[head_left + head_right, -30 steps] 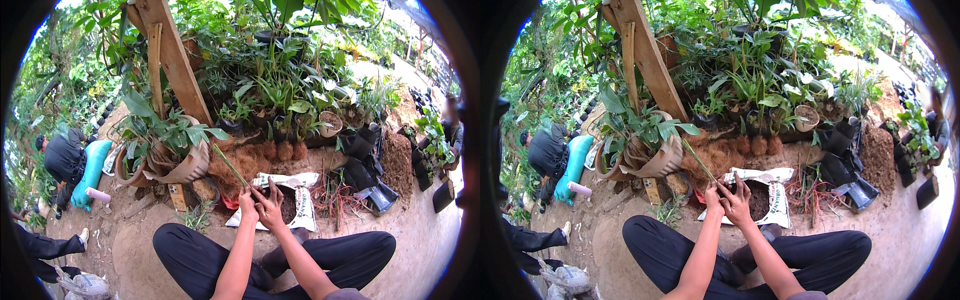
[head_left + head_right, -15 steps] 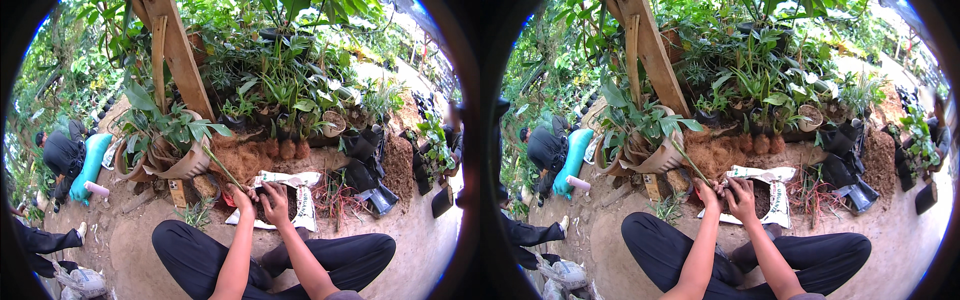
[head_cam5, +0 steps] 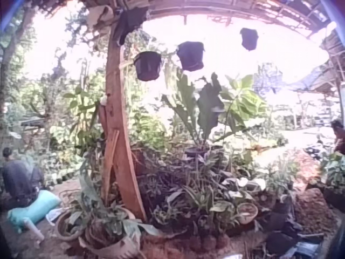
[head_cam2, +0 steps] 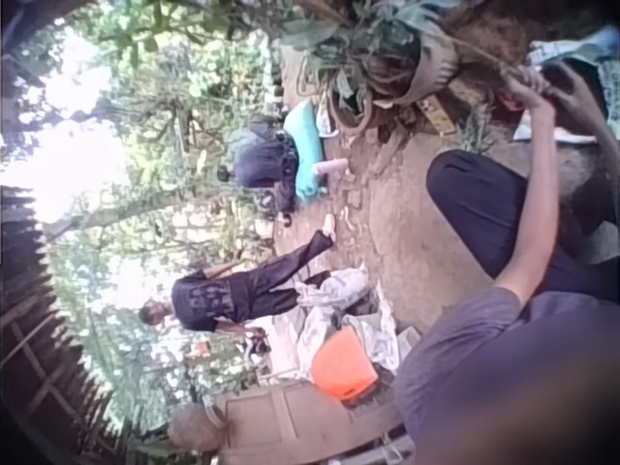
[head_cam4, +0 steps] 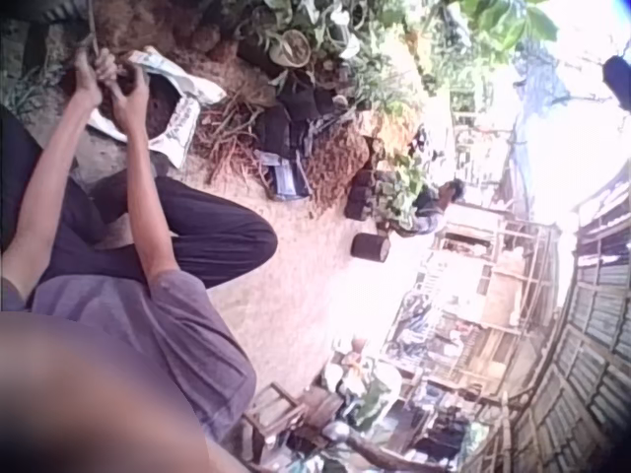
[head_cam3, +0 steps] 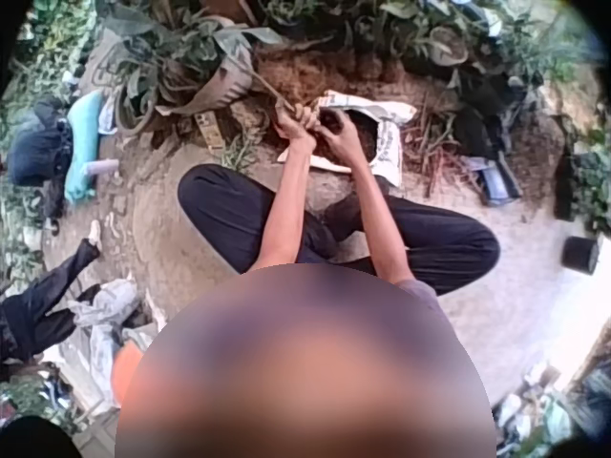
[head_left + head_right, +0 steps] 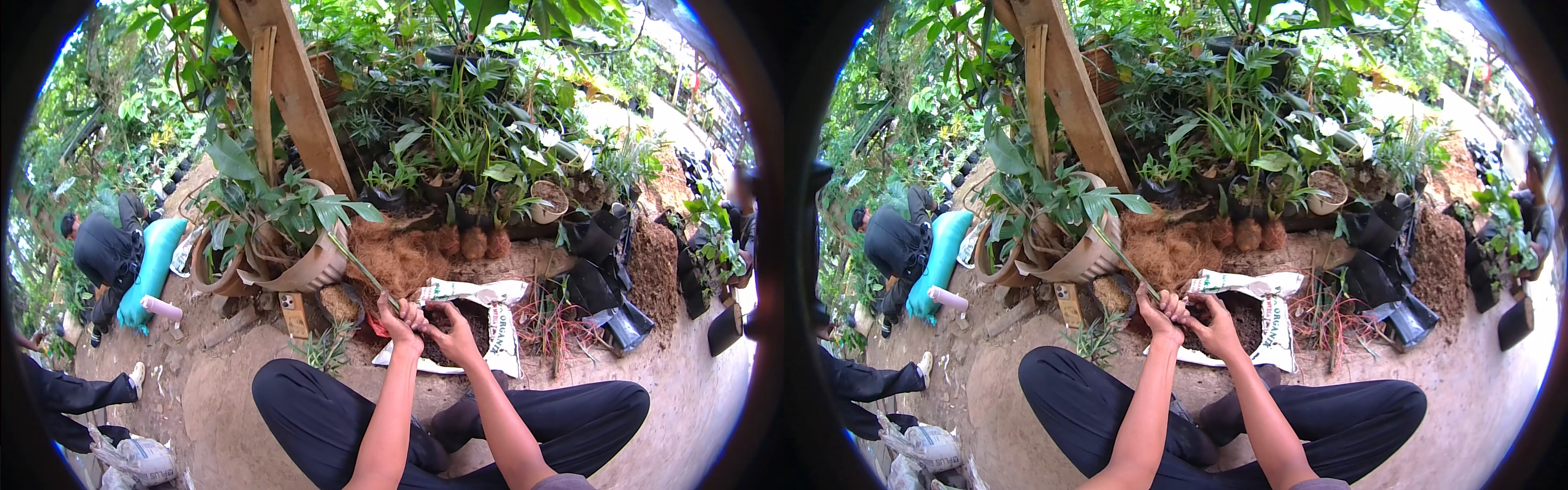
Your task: The person sits on the ground and packs soil around a plant's root ball by hand. They then place the plant into a black nursery bag and continue adding soil around it.
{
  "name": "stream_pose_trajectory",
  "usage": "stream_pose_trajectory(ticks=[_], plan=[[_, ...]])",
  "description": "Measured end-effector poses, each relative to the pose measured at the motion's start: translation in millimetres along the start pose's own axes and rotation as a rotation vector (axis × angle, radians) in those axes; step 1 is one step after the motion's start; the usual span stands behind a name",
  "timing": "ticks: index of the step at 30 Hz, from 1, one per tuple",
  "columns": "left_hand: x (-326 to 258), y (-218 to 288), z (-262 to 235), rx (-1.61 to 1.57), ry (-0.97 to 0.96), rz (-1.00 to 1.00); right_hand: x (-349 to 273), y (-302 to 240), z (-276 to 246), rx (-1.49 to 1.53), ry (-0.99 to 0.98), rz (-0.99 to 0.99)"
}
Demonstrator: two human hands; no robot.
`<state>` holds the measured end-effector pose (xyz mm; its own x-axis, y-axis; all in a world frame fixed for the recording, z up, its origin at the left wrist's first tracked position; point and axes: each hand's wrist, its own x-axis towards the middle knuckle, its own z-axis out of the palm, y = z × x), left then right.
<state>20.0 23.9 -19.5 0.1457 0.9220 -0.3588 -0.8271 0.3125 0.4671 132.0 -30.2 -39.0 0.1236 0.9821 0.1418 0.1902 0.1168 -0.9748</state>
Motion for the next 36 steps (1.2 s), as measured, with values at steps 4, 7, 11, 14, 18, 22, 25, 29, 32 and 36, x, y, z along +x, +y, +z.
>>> stream_pose_trajectory(ticks=[4, 7, 11, 14, 18, 22, 25, 29, 32, 36], plan=[[0, 0, 5, 0.052, 0.067, -0.004, 0, 1, -4, 0.003, -0.031, -0.016], [-1, 0, 9, 0.073, 0.134, -0.014, 0, 0, -6, -0.015, -0.039, -0.044], [-1, 0, 9, 0.083, 0.096, -0.065, 0, -4, -6, 0.006, -0.039, -0.008], [-1, -1, 5, -0.032, 0.001, -0.084, 0, -7, -9, 0.063, -0.045, 0.019], [1, -1, 3, -0.195, -0.074, -0.236, 1, -9, -16, 0.062, -0.055, 0.058], [1, -9, 5, -0.035, -0.097, -0.216, 4, -9, -20, 0.056, -0.065, 0.106], [0, -10, 0, 0.067, -0.24, -0.289, 3, -12, -21, 0.096, -0.088, 0.174], [2, -14, -2, 0.05, -0.228, -0.263, 1, -12, -22, 0.078, -0.095, 0.231], [-1, -20, 0, 0.056, -0.176, -0.145, 5, -1, -31, 0.127, -0.194, 0.242], [2, -18, 2, 0.213, -0.039, 0.111, -1, 37, -57, 0.037, -0.265, 0.298]])
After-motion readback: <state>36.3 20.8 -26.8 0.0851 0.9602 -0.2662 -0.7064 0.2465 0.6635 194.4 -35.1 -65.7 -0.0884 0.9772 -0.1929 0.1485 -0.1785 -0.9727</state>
